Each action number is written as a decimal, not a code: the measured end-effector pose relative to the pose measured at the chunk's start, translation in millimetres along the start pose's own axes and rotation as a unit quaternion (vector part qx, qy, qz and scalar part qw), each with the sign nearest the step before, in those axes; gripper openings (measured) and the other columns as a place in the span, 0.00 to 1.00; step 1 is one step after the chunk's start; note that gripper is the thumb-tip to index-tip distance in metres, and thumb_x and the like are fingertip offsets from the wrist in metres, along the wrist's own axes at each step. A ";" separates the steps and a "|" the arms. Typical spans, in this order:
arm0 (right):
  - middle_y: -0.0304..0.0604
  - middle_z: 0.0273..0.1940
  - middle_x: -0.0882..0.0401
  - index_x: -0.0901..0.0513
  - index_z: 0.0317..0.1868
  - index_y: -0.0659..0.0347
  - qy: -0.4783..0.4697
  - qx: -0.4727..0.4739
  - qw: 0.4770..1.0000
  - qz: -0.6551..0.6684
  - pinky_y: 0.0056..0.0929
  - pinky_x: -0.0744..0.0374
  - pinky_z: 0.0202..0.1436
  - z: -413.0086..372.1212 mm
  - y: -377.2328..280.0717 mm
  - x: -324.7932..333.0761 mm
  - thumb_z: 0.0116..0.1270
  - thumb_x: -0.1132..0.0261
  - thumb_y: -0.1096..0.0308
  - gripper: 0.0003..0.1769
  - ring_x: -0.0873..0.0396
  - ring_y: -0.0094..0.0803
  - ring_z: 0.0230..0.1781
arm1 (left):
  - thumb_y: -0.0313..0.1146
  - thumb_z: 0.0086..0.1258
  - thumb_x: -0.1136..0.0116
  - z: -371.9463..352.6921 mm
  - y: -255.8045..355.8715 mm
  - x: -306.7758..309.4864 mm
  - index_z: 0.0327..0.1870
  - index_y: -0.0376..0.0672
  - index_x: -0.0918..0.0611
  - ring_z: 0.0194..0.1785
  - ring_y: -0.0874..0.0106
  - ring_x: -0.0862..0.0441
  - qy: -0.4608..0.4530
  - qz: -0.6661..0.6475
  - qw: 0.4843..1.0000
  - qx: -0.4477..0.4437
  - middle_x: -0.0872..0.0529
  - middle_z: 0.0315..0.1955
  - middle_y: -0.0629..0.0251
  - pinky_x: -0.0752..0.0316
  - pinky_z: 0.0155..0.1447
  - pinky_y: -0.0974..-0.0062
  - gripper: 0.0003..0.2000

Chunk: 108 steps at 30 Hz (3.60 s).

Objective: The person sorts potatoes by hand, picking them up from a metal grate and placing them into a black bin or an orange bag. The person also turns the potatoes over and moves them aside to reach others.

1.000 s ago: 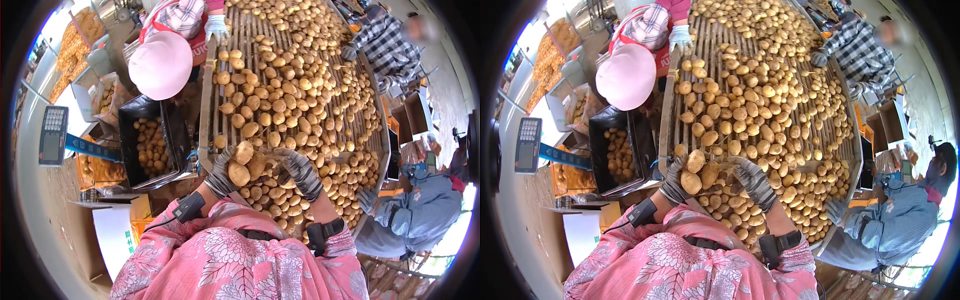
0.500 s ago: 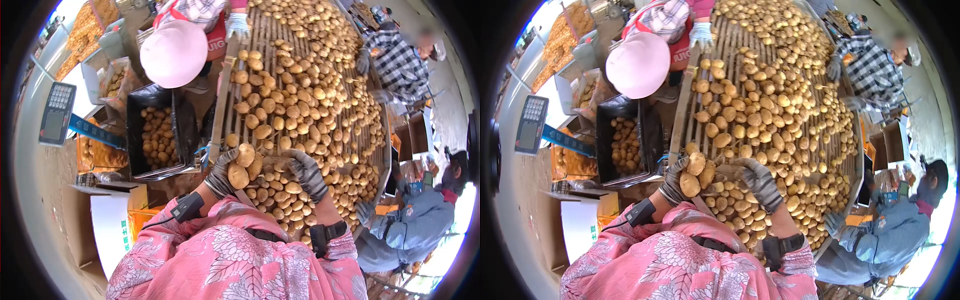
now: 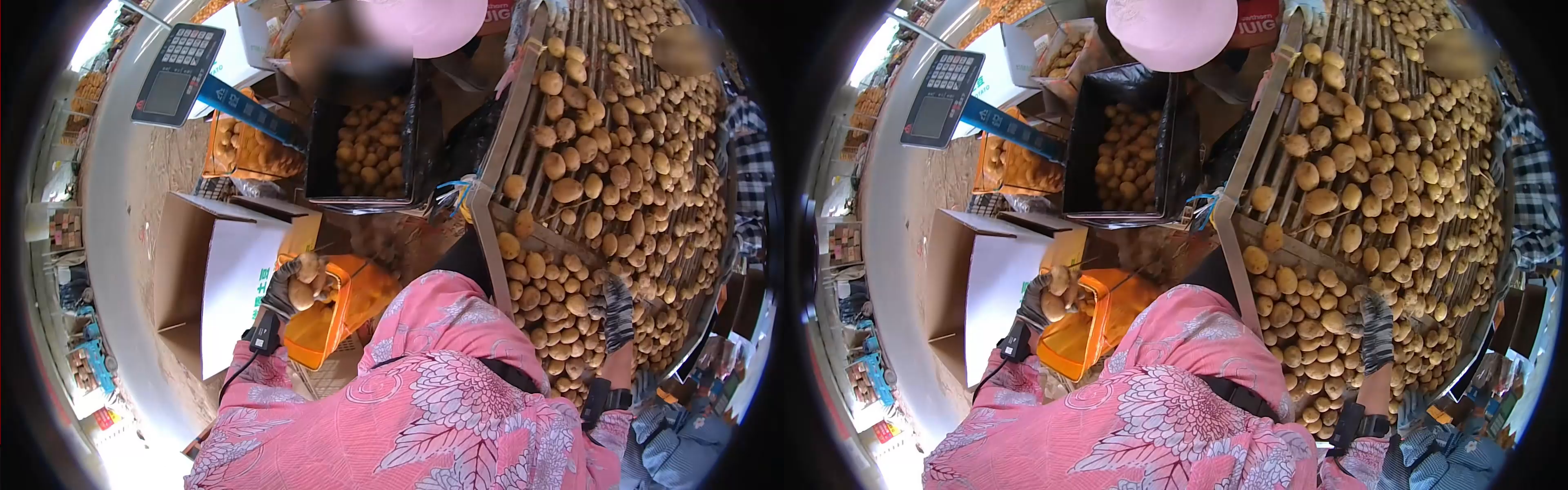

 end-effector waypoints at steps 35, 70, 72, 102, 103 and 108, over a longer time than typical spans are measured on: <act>0.45 0.57 0.31 0.45 0.70 0.55 -0.038 0.272 0.919 0.281 0.26 0.18 0.37 -148.7 -65.3 -21.5 0.62 0.34 0.58 0.40 0.26 0.33 0.51 | 0.56 0.65 0.47 141.1 -227.3 -420.3 0.66 0.38 0.34 0.62 0.60 0.29 -0.471 0.353 0.793 0.156 0.33 0.64 0.55 0.35 0.66 0.65 0.35; 0.36 0.36 0.20 0.23 0.50 0.57 0.562 0.087 0.751 0.335 0.24 0.21 0.33 -260.8 239.9 97.2 0.58 0.40 0.76 0.18 0.21 0.26 0.34 | 0.46 0.55 0.38 239.8 -191.9 -331.2 0.57 0.42 0.25 0.68 0.51 0.44 -0.384 0.866 0.146 -0.286 0.36 0.64 0.52 0.49 0.68 0.47 0.28; 0.42 0.35 0.18 0.22 0.50 0.57 0.483 0.173 0.843 0.161 0.28 0.21 0.37 -188.1 168.0 117.5 0.57 0.37 0.74 0.19 0.19 0.31 0.35 | 0.43 0.54 0.38 236.8 -191.1 -329.5 0.55 0.42 0.25 0.67 0.51 0.41 -0.422 0.829 0.199 -0.308 0.35 0.63 0.51 0.46 0.68 0.51 0.27; 0.57 0.60 0.34 0.23 0.50 0.61 0.051 0.095 0.792 -0.601 0.39 0.22 0.53 28.0 -110.7 15.5 0.55 0.37 0.73 0.19 0.25 0.50 0.54 | 0.51 0.68 0.51 204.0 -199.2 -330.7 0.44 0.42 0.23 0.37 0.67 0.20 -0.048 0.115 0.945 0.303 0.19 0.34 0.63 0.21 0.41 0.63 0.20; 0.56 0.60 0.34 0.24 0.51 0.62 0.059 0.109 0.783 -0.609 0.38 0.23 0.53 27.8 -106.4 17.0 0.55 0.36 0.71 0.21 0.24 0.49 0.53 | 0.51 0.68 0.51 209.2 -199.1 -316.1 0.44 0.42 0.23 0.37 0.67 0.20 -0.050 0.113 0.946 0.299 0.19 0.34 0.63 0.21 0.41 0.63 0.20; 0.60 0.58 0.31 0.26 0.53 0.64 0.117 0.153 0.808 -0.556 0.38 0.24 0.54 11.7 -93.7 16.4 0.54 0.33 0.65 0.26 0.24 0.50 0.52 | 0.38 0.73 0.54 209.8 -211.0 -287.3 0.40 0.38 0.25 0.41 0.65 0.19 -0.130 0.076 0.930 0.337 0.20 0.36 0.61 0.19 0.46 0.64 0.12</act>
Point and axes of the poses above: each hand's wrist, its own z-axis towards the middle knuckle, its own x-axis out of the back of the hand, y = z × x, the point moved 8 cm from there along z, towards the middle knuckle
